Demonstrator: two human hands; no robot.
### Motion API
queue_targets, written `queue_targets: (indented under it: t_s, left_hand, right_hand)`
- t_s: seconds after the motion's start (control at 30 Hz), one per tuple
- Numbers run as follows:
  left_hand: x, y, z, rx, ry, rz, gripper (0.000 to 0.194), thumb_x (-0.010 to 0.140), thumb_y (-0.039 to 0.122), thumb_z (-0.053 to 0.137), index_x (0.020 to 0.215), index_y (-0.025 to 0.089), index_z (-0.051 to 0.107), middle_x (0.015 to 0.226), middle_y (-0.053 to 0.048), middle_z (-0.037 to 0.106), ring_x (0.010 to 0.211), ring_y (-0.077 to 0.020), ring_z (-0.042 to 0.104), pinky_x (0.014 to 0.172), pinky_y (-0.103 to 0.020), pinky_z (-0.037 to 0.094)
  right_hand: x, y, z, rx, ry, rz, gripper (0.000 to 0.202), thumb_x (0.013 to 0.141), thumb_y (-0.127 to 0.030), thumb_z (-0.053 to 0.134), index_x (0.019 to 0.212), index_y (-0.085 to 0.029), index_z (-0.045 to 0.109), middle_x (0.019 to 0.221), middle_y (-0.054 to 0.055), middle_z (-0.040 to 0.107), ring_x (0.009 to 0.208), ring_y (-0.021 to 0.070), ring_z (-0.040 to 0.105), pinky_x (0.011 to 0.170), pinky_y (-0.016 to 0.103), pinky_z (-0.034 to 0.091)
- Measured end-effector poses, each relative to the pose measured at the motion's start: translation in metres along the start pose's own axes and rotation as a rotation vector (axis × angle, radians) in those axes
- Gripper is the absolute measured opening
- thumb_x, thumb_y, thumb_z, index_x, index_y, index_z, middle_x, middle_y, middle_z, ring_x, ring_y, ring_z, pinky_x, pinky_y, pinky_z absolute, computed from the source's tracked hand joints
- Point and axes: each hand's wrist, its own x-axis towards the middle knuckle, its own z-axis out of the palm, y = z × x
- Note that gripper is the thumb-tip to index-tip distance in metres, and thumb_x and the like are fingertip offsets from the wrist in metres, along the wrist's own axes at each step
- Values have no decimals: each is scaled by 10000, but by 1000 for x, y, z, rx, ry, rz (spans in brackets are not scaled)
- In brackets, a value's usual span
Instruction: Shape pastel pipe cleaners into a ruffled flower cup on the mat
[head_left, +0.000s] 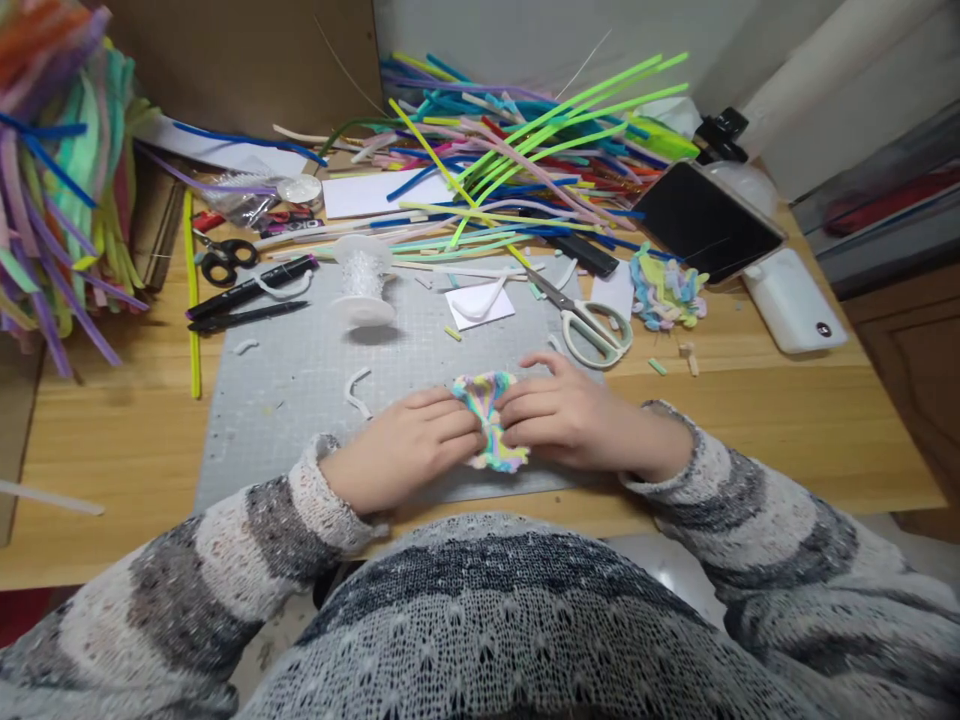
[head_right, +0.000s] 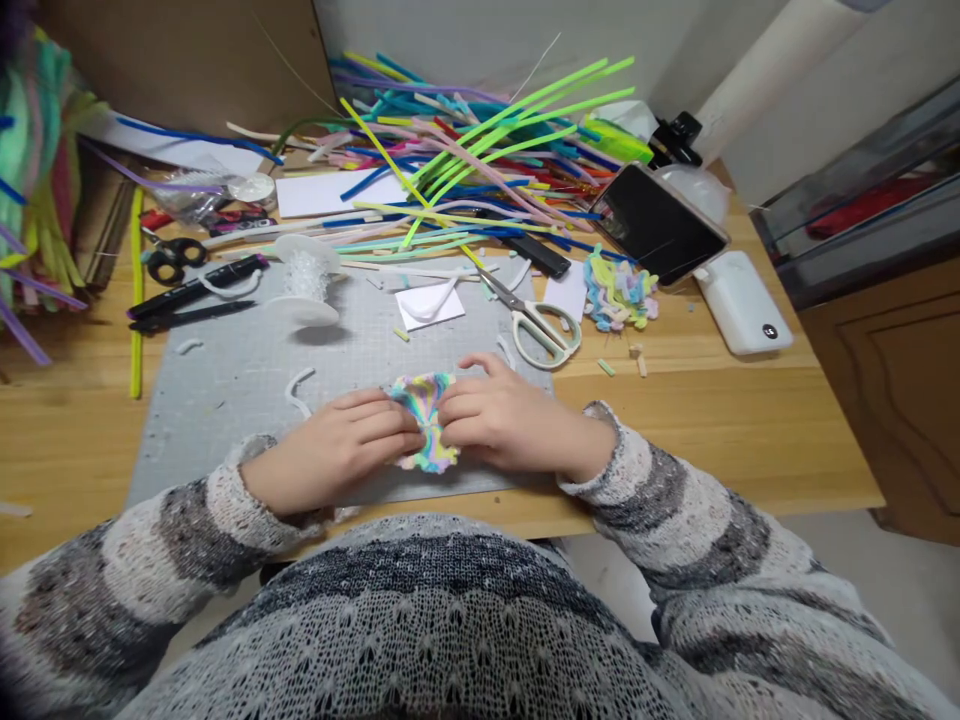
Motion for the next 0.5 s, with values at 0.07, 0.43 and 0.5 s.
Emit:
queue_targets:
  t_s: [0.07, 0.43, 0.5]
  left_hand:
    - [0, 2, 0, 42, 31, 7, 181, 945, 196, 467, 1029, 149, 620, 963, -48, 664, 952, -182, 586, 910, -366, 471]
    - [7, 24, 9, 190, 64, -6, 200, 919, 156, 479, 771, 119, 608, 790, -49, 609, 763, -182, 558, 777, -352, 494]
    - [9, 24, 11, 186, 75, 1, 216, 925, 168, 471, 755, 127, 597, 767, -40, 598, 741, -176, 549, 747, -344, 488]
  right_hand:
    - [0, -6, 1, -66, 4, 59, 146, 905, -196, 496, 937, -218, 637, 929, 14, 681, 916, 156, 556, 994, 419, 247]
    - [3, -47, 27, -267, 170, 230, 304, 922, -124, 408, 710, -162, 623, 678, 28, 574, 719, 164, 482, 868, 342, 354]
    - [5, -47, 28, -266, 185, 217, 334, 926, -114, 394, 671, -163, 603, 656, 24, 568, 690, 155, 470, 841, 333, 358]
